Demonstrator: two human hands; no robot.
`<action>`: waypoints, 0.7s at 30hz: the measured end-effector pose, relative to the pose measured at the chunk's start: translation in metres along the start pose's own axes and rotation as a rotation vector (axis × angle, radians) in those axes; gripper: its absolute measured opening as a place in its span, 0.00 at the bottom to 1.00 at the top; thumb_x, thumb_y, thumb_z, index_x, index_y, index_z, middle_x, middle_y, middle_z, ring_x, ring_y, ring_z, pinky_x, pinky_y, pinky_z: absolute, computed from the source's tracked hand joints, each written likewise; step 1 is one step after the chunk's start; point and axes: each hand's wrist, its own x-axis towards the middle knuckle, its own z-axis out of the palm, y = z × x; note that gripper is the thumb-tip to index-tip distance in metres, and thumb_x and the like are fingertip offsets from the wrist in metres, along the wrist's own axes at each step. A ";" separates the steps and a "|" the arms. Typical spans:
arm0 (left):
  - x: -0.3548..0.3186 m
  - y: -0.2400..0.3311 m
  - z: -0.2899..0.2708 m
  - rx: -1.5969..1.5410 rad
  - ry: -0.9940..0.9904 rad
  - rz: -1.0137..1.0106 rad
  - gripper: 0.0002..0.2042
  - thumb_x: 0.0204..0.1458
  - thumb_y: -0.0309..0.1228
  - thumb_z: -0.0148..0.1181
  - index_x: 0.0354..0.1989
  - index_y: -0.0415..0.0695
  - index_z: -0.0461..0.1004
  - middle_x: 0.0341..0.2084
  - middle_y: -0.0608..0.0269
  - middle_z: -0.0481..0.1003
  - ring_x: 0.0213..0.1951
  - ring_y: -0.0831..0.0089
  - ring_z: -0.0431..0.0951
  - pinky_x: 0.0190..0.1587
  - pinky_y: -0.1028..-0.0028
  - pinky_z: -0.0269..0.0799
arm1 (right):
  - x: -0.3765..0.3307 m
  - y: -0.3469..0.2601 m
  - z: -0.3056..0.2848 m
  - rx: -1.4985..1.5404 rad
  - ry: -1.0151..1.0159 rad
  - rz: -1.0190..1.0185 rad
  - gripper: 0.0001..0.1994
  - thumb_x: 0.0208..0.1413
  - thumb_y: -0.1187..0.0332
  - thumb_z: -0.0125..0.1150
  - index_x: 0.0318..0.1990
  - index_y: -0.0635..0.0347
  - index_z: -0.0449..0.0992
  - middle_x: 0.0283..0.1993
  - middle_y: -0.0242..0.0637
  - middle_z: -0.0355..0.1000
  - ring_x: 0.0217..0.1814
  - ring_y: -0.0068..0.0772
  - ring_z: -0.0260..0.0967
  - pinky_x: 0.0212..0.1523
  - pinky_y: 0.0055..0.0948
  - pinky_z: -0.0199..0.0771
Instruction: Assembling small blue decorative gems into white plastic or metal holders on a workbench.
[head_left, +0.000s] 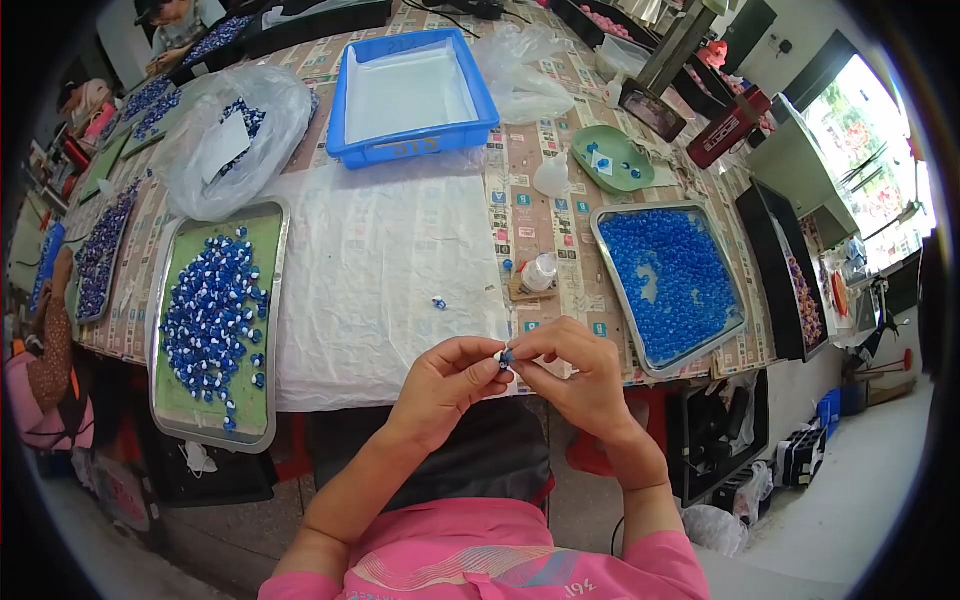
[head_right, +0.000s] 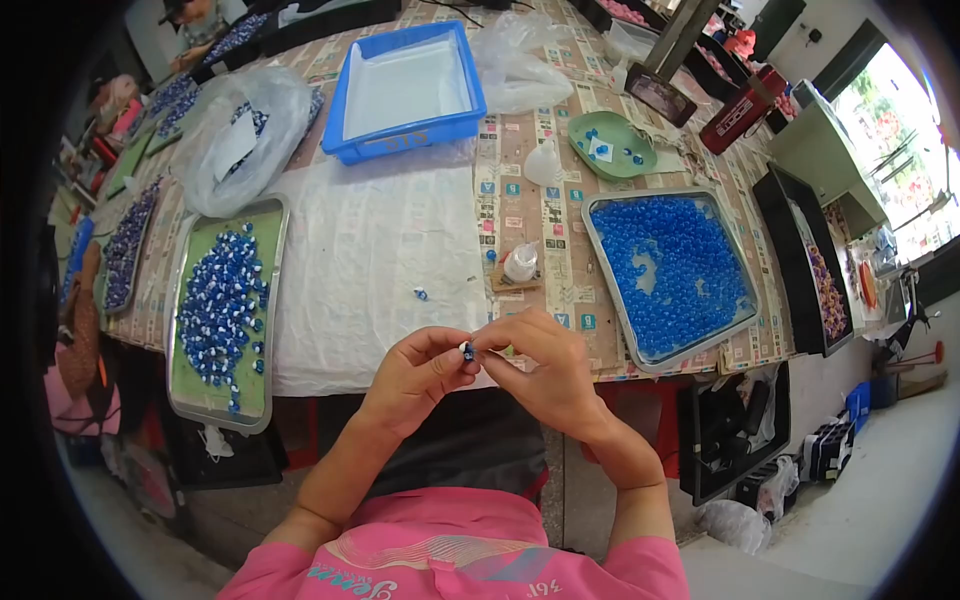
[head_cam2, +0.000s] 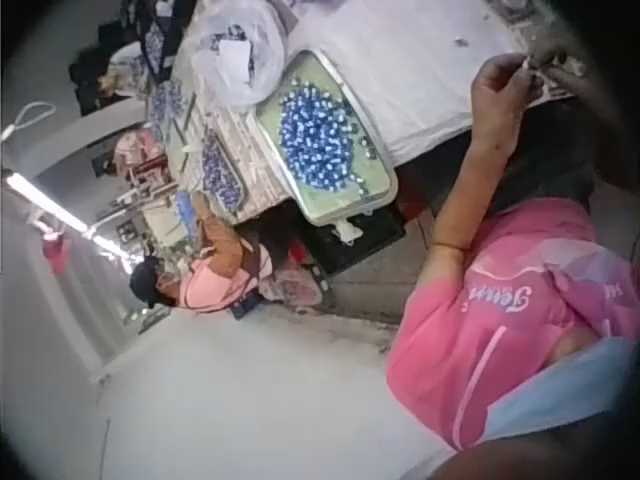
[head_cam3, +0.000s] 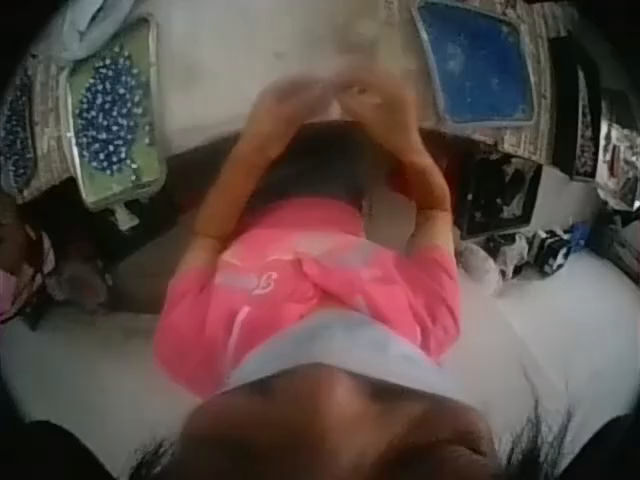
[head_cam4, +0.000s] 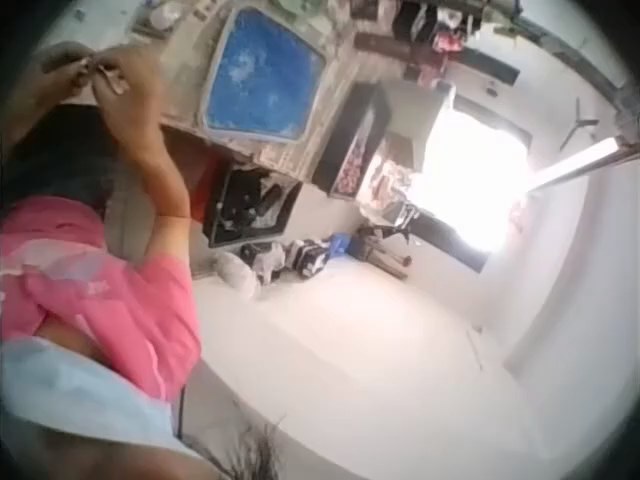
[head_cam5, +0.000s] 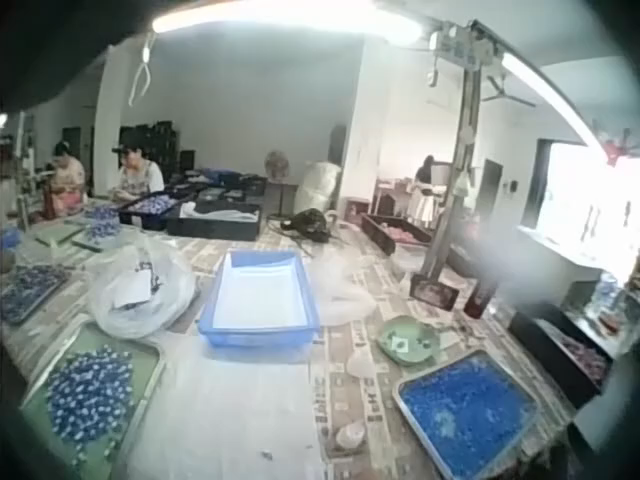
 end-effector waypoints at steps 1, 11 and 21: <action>0.000 0.000 0.002 0.005 0.002 -0.007 0.11 0.60 0.24 0.57 0.50 0.36 0.73 0.41 0.58 0.78 0.41 0.72 0.81 0.46 0.73 0.79 | -0.001 0.001 -0.001 0.011 -0.014 0.004 0.09 0.43 0.79 0.68 0.34 0.58 0.80 0.34 0.37 0.78 0.38 0.36 0.76 0.38 0.30 0.75; -0.002 0.005 0.011 0.005 0.006 -0.135 0.10 0.58 0.25 0.60 0.47 0.36 0.76 0.36 0.57 0.79 0.37 0.72 0.81 0.41 0.74 0.80 | -0.001 0.002 -0.015 0.084 -0.119 0.024 0.07 0.40 0.82 0.68 0.28 0.61 0.80 0.31 0.35 0.79 0.33 0.28 0.75 0.34 0.25 0.73; 0.001 0.000 0.010 0.001 0.001 -0.158 0.08 0.57 0.23 0.60 0.44 0.35 0.76 0.35 0.57 0.79 0.35 0.73 0.81 0.40 0.74 0.81 | -0.001 0.014 -0.024 0.189 -0.190 0.045 0.07 0.43 0.80 0.68 0.32 0.61 0.81 0.33 0.36 0.79 0.35 0.30 0.76 0.37 0.26 0.73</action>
